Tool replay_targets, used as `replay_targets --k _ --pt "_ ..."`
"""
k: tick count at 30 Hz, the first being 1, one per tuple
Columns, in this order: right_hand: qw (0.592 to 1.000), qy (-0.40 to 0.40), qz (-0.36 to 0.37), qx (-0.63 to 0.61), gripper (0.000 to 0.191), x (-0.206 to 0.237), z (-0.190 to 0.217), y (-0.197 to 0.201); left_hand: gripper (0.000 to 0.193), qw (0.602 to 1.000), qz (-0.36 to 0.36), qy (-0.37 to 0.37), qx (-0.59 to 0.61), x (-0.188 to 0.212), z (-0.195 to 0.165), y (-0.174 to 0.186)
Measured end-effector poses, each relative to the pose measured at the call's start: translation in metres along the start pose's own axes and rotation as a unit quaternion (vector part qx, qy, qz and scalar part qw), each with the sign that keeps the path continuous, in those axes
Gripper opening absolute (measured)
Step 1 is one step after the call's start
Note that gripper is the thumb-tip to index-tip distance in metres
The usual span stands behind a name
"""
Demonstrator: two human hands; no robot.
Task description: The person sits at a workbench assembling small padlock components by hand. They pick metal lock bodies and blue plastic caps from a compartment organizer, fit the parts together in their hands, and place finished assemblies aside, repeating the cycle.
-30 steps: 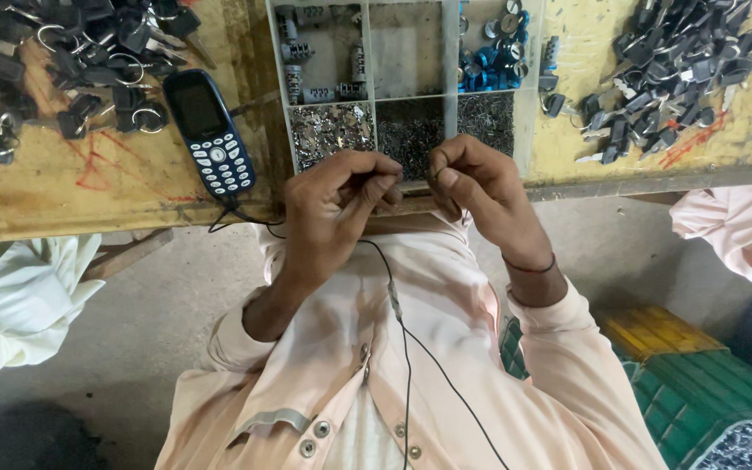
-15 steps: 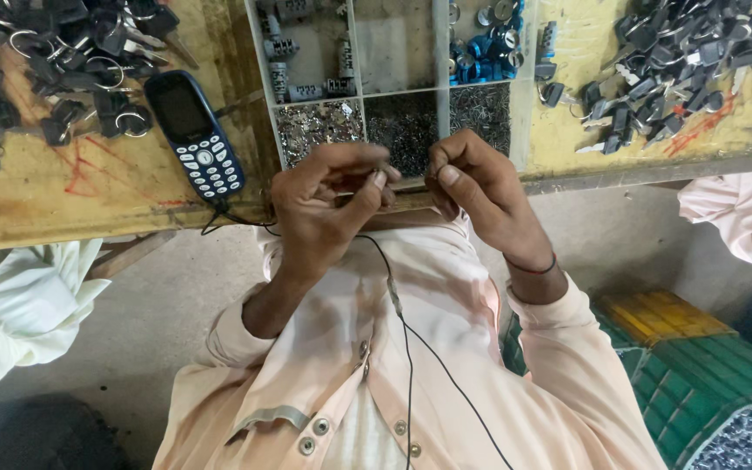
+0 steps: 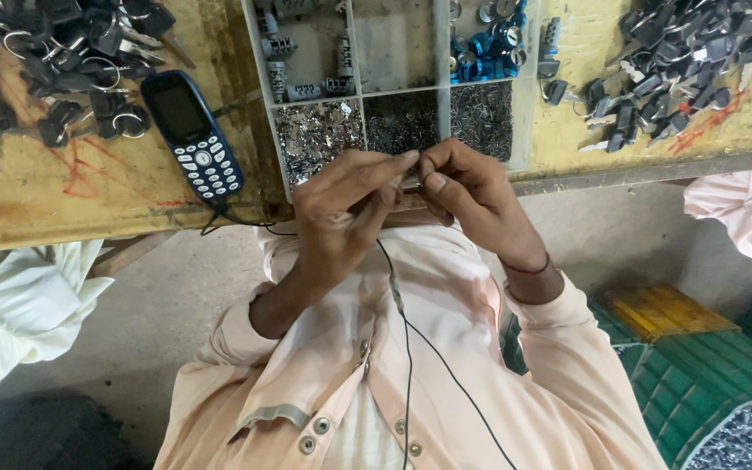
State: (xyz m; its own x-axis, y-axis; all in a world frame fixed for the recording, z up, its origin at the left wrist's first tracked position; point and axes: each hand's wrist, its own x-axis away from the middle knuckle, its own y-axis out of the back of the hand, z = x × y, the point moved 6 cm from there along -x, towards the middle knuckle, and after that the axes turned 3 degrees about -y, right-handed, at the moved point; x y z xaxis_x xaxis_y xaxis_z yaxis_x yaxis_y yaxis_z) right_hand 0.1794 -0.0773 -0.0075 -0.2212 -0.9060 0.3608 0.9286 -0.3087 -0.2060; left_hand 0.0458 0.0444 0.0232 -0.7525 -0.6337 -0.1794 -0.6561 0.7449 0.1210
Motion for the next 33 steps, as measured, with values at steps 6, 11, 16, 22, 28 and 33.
replay_targets --k 6,11,16,22,28,33 --pt "1.000 -0.002 0.007 -0.028 0.012 -0.003 -0.003 -0.005 0.014 0.955 -0.021 0.138 0.260 0.006 0.022 -0.010" --pt "0.997 0.010 -0.025 0.066 0.010 0.000 0.000 -0.008 0.013 0.990 -0.005 0.067 0.123 0.004 0.012 0.001" --pt "0.938 0.147 -0.094 0.299 0.015 0.007 0.010 -0.014 0.010 0.999 -0.019 0.034 0.005 0.005 0.002 0.004" --pt "0.988 0.127 -0.009 0.086 0.031 0.003 0.003 -0.021 0.013 0.924 0.043 0.217 0.312 0.011 0.028 -0.007" --pt "0.993 0.069 -0.042 0.090 0.021 -0.006 0.034 -0.035 0.010 0.979 -0.006 0.121 0.161 0.016 0.019 0.000" --pt "0.746 0.084 -0.113 0.651 0.010 -0.004 0.074 0.002 0.011 0.955 0.016 0.192 0.227 0.017 0.033 -0.003"
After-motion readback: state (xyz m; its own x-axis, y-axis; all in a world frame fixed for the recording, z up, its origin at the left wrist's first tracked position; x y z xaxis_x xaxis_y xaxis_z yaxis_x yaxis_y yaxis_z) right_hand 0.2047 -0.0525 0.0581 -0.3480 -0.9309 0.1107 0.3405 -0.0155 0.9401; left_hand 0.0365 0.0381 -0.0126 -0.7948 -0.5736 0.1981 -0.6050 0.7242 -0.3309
